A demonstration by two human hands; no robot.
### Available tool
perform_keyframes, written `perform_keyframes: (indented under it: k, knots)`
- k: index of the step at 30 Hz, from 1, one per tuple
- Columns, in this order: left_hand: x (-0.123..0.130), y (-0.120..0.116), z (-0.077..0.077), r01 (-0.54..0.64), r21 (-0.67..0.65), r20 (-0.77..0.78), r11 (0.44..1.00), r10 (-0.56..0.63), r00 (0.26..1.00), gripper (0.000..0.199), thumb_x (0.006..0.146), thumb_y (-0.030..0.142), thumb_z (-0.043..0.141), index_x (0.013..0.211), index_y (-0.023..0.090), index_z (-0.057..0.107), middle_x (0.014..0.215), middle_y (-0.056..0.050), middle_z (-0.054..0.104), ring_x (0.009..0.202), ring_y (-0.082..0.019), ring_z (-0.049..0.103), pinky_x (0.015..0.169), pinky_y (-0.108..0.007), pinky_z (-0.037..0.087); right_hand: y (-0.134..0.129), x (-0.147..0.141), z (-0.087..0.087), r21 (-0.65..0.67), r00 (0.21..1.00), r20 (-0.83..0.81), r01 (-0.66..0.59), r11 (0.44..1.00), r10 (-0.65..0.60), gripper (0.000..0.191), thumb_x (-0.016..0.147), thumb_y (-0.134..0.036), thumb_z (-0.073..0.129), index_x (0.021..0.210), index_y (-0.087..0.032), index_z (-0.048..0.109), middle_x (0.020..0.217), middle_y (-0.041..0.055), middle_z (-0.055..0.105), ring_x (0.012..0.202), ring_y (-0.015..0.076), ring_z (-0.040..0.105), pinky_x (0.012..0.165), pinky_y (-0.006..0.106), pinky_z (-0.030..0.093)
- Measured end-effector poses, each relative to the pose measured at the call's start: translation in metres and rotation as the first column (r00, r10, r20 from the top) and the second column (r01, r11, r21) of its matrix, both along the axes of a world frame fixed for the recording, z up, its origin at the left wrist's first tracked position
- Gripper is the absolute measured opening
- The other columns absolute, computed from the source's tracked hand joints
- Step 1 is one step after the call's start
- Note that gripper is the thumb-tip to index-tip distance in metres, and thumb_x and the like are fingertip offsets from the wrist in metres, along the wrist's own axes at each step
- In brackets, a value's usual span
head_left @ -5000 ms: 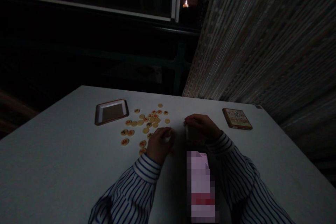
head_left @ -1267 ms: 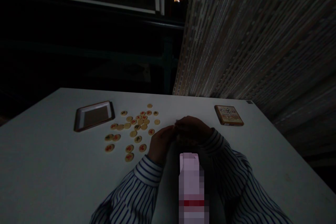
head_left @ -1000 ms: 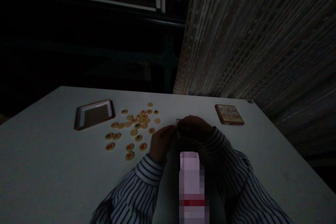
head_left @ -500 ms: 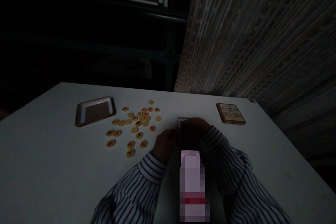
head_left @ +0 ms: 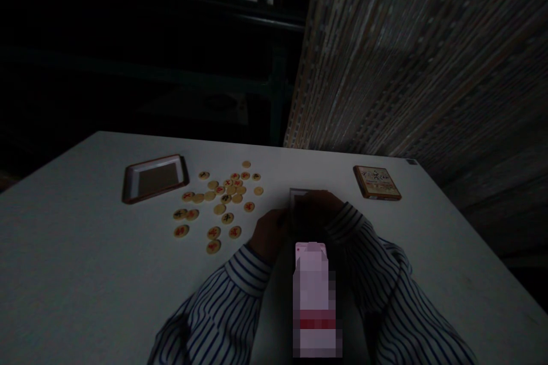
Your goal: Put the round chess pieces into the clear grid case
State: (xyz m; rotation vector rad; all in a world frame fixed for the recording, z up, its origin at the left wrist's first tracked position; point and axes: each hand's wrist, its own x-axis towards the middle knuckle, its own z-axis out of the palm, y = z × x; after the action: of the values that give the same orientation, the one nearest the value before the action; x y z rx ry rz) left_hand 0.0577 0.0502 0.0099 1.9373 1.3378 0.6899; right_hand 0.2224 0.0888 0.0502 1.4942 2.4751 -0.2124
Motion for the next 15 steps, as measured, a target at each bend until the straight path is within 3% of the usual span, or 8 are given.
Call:
perform_keyframes:
  k: [9,15]
  knots:
    - [0.000,0.000,0.000,0.018,-0.013,-0.007,1.000,-0.018,1.000,0.037,0.080,0.038,0.037,0.102,0.021,0.061,0.100,-0.006,0.064,0.090,-0.018,0.058,0.079,-0.028,0.043,-0.006,-0.008,0.013,-0.038,1.000,-0.021,0.002,0.999,-0.003,0.025,0.079,-0.030,0.045,0.090,-0.018,0.065,0.090,0.0082,0.066,0.081,0.0182,0.061,0.065,0.024,0.044]
    - [0.000,0.000,0.001,0.015,-0.045,0.017,0.999,-0.015,1.000,0.036,0.080,0.037,0.039,0.103,0.020,0.060,0.101,-0.005,0.064,0.093,-0.018,0.057,0.080,-0.027,0.043,-0.004,-0.008,0.008,-0.039,1.000,-0.011,-0.020,0.999,0.020,0.025,0.080,-0.028,0.045,0.092,-0.018,0.065,0.092,0.0095,0.066,0.084,0.0190,0.061,0.068,0.025,0.044]
